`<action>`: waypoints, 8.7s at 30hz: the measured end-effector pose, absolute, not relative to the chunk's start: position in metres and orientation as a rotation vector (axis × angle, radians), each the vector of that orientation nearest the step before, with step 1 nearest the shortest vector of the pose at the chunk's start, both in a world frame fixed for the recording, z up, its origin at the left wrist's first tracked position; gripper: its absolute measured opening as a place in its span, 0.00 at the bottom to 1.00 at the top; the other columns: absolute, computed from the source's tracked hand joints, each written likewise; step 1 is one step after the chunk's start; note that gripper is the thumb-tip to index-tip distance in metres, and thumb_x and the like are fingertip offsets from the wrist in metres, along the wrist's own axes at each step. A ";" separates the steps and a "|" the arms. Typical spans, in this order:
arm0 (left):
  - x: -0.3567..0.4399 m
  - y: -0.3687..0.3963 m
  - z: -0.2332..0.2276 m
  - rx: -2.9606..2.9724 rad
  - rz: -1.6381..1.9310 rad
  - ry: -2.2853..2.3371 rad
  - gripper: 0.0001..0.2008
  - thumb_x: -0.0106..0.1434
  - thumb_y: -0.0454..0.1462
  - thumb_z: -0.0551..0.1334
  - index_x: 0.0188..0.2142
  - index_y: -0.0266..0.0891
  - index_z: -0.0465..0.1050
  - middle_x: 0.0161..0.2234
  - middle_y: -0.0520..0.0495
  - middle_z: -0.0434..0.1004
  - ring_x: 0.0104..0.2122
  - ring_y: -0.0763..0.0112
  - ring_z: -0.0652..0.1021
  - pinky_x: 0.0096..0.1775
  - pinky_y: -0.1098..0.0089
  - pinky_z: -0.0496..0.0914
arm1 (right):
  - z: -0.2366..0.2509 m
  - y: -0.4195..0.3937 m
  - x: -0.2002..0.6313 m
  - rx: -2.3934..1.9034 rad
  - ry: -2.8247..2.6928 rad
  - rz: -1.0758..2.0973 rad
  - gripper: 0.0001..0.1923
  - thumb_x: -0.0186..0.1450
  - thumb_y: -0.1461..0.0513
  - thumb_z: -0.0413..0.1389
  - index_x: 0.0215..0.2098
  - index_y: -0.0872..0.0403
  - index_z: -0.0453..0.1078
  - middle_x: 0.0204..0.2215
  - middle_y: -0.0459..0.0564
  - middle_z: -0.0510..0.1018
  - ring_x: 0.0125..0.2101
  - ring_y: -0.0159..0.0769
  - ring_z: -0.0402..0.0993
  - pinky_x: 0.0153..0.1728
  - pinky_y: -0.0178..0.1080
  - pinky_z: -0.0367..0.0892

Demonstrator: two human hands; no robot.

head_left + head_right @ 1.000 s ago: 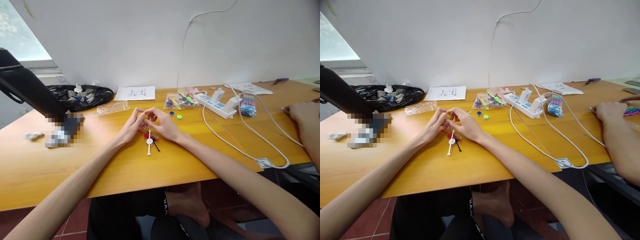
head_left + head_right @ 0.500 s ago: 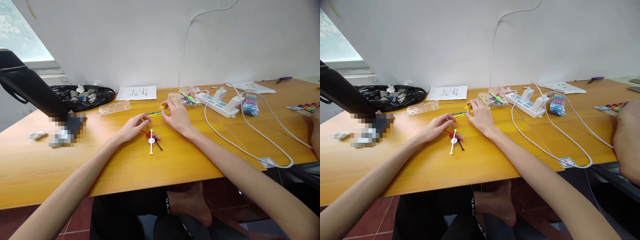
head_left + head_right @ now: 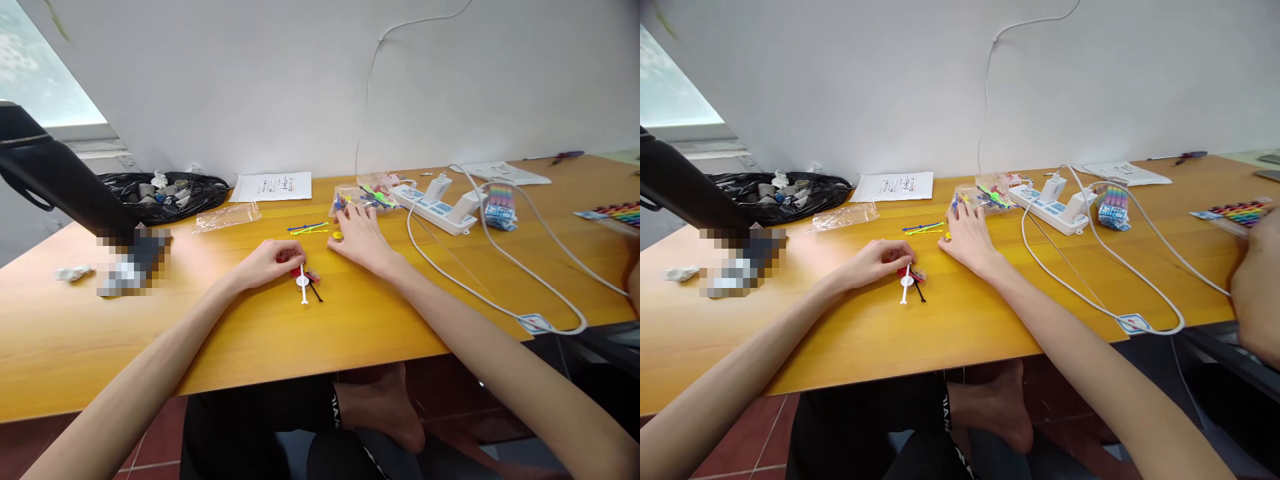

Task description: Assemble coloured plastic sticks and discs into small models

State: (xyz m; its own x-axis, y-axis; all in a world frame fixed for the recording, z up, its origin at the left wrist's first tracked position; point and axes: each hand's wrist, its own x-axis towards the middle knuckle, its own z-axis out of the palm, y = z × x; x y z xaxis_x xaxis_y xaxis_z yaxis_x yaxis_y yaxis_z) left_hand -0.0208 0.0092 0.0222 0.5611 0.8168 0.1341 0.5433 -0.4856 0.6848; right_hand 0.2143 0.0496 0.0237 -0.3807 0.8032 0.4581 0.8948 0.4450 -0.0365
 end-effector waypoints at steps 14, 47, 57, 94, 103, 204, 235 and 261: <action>-0.026 0.022 0.010 2.091 0.878 1.065 0.14 0.67 0.47 0.59 0.42 0.39 0.75 0.28 0.52 0.72 0.26 0.74 0.70 0.30 0.73 0.63 | 0.012 0.037 0.180 -0.947 -2.246 0.797 0.14 0.73 0.60 0.45 0.35 0.56 0.69 0.30 0.46 0.75 0.31 0.32 0.69 0.36 0.35 0.59; -0.014 0.011 0.033 1.722 1.653 1.064 0.16 0.64 0.43 0.65 0.50 0.48 0.67 0.49 0.48 0.72 0.38 0.74 0.76 0.37 0.74 0.70 | 0.023 0.023 0.170 -0.470 -1.838 1.447 0.19 0.68 0.55 0.57 0.55 0.52 0.69 0.28 0.45 0.76 0.26 0.30 0.66 0.31 0.35 0.64; -0.021 0.020 0.017 1.607 1.198 0.828 0.16 0.64 0.47 0.65 0.45 0.40 0.73 0.47 0.44 0.77 0.47 0.64 0.77 0.49 0.63 0.72 | 0.023 0.035 0.179 -0.459 -1.721 1.510 0.17 0.68 0.57 0.57 0.54 0.50 0.70 0.29 0.44 0.75 0.29 0.30 0.67 0.37 0.35 0.65; -0.015 0.015 0.018 1.922 1.084 0.905 0.07 0.69 0.38 0.51 0.34 0.40 0.61 0.26 0.54 0.65 0.25 0.75 0.68 0.33 0.71 0.66 | 0.018 0.038 0.183 -0.409 -1.553 1.887 0.12 0.68 0.53 0.58 0.36 0.52 0.65 0.23 0.40 0.61 0.21 0.27 0.53 0.24 0.32 0.54; -0.023 0.025 0.014 1.833 1.403 1.125 0.08 0.70 0.42 0.53 0.39 0.42 0.65 0.28 0.54 0.62 0.27 0.74 0.68 0.33 0.72 0.68 | 0.019 0.042 0.178 -0.686 -1.671 0.942 0.09 0.67 0.58 0.58 0.44 0.51 0.72 0.39 0.49 0.77 0.41 0.36 0.73 0.42 0.38 0.67; -0.024 0.023 0.019 1.734 1.309 1.116 0.10 0.63 0.43 0.64 0.37 0.39 0.73 0.47 0.42 0.80 0.47 0.64 0.78 0.48 0.65 0.69 | 0.029 0.039 0.199 -0.861 -2.310 0.416 0.14 0.73 0.53 0.45 0.47 0.52 0.67 0.35 0.47 0.79 0.31 0.35 0.71 0.33 0.35 0.60; -0.013 0.011 0.022 1.745 0.976 0.909 0.12 0.68 0.45 0.59 0.43 0.39 0.67 0.30 0.51 0.73 0.34 0.70 0.75 0.41 0.69 0.68 | 0.019 0.034 0.184 -0.537 -1.655 1.738 0.18 0.63 0.59 0.61 0.50 0.49 0.65 0.31 0.44 0.78 0.34 0.31 0.73 0.39 0.34 0.65; -0.015 0.007 0.026 2.228 0.902 1.188 0.07 0.69 0.41 0.51 0.38 0.41 0.64 0.29 0.54 0.66 0.28 0.73 0.65 0.32 0.72 0.59 | 0.017 0.044 0.187 -0.888 -1.899 0.864 0.10 0.71 0.58 0.48 0.46 0.52 0.67 0.30 0.46 0.74 0.31 0.35 0.69 0.35 0.37 0.61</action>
State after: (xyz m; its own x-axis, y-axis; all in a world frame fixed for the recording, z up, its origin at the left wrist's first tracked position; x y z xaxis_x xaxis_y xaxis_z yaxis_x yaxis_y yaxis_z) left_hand -0.0147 0.0065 0.0259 0.4136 0.8474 0.3330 0.5484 -0.5239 0.6518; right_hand 0.1868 0.0443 0.0168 -0.3895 0.8309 0.3974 0.2461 0.5096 -0.8244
